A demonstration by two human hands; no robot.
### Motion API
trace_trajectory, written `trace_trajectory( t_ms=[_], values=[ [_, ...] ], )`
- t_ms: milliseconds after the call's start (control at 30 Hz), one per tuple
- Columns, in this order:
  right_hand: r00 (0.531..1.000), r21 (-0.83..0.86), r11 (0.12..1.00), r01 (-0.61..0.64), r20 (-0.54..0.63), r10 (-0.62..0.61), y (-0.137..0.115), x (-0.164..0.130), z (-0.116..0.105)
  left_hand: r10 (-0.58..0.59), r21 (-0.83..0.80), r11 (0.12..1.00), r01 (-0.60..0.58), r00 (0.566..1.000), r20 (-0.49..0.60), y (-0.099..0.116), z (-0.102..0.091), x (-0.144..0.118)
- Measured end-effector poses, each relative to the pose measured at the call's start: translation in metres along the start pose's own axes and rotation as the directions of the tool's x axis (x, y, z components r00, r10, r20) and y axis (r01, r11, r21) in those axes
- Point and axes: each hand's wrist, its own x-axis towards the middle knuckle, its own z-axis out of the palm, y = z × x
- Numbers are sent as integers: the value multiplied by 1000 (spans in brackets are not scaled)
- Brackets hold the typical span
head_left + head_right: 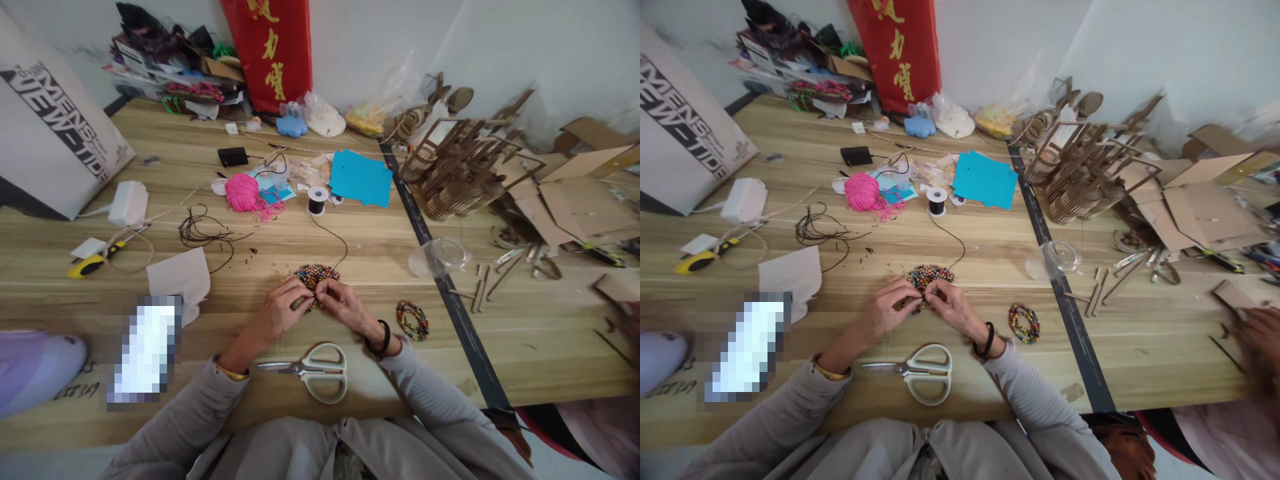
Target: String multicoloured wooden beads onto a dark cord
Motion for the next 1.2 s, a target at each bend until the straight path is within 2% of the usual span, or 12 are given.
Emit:
trace_trajectory(
  t_ms=[133,433,933,1200],
  values=[
    [999,43,999,-31,16,30,-2,-1,0,-4,25,1000,4,1000,0,0,0,-1],
    [1000,32,999,-13,7,13,-2,0,2,-18,56,998,17,1000,16,1,0,-1],
    [999,-42,998,35,-32,-36,-1,1,-1,-18,29,999,16,997,76,3,-1,0],
    [991,-157,984,90,-79,-103,4,1,-8,-142,-65,987,149,985,103,7,-5,3]
  ],
)
